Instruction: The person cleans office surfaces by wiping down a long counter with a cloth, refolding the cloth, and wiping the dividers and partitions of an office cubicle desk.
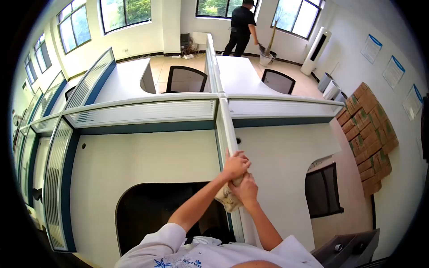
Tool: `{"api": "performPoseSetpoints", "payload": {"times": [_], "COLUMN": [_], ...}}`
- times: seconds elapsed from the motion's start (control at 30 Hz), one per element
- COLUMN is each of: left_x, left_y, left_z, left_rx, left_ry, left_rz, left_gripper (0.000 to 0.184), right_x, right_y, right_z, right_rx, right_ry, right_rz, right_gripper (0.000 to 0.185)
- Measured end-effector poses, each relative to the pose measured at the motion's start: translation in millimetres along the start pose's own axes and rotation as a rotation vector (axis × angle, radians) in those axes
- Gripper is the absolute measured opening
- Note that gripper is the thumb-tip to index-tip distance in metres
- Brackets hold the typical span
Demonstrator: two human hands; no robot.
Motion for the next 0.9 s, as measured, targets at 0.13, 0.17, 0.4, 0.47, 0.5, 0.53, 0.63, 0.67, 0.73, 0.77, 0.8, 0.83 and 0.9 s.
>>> {"api": "performPoseSetpoints", "payload": {"times": [0.13, 0.17, 0.4, 0.47, 0.5, 0.53, 0.63, 0.67, 0.73, 0.77, 0.8, 0.83, 0.9], "left_x": [30, 37, 76, 89, 93, 96, 104, 101, 82, 83, 89, 100, 107], "left_y": [38, 48, 137, 158, 166, 174, 192, 196, 210, 218, 225, 230, 234], "left_z": [-3, 2, 22, 29, 29, 31, 42, 50, 82, 80, 72, 67, 79], "left_rx": [-0.145, -0.101, 0.171, 0.218, 0.248, 0.265, 0.340, 0.365, 0.411, 0.358, 0.303, 0.248, 0.258], "left_ry": [0.120, 0.201, 0.503, 0.453, 0.424, 0.485, 0.698, 0.791, 0.914, 0.873, 0.840, 0.822, 0.729], "left_rz": [0.000, 0.014, 0.006, -0.001, -0.002, -0.045, -0.245, -0.356, -0.487, -0.533, -0.580, -0.628, -0.493], "left_gripper": [0.031, 0.033, 0.045, 0.048, 0.050, 0.052, 0.061, 0.065, 0.078, 0.076, 0.074, 0.073, 0.067], "right_x": [19, 22, 39, 46, 48, 51, 58, 59, 59, 59, 58, 60, 74], "right_y": [28, 33, 82, 96, 104, 112, 129, 132, 139, 144, 150, 157, 169], "right_z": [3, -1, -24, -26, -29, -32, -36, -37, -40, -40, -39, -38, -41], "right_rx": [0.040, 0.030, -0.078, -0.091, -0.109, -0.129, -0.112, -0.095, -0.135, -0.158, -0.149, -0.146, -0.130], "right_ry": [-0.027, -0.008, -0.003, -0.020, -0.031, -0.041, -0.111, -0.142, -0.177, -0.189, -0.201, -0.199, -0.193], "right_rz": [-0.014, -0.044, -0.138, -0.158, -0.165, -0.175, -0.219, -0.236, -0.206, -0.186, -0.206, -0.224, -0.306], "right_gripper": [0.082, 0.081, 0.084, 0.092, 0.095, 0.097, 0.103, 0.105, 0.106, 0.107, 0.107, 0.107, 0.107]}}
Point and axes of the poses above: each hand's wrist, its own y-axis away from the middle knuckle, its own z-axis out of the palm, x = y × z, the point moved 5 cm from there along -y, towards the middle knuckle, and after that the axes turned 4 degrees about z, right-handed, at the moved point
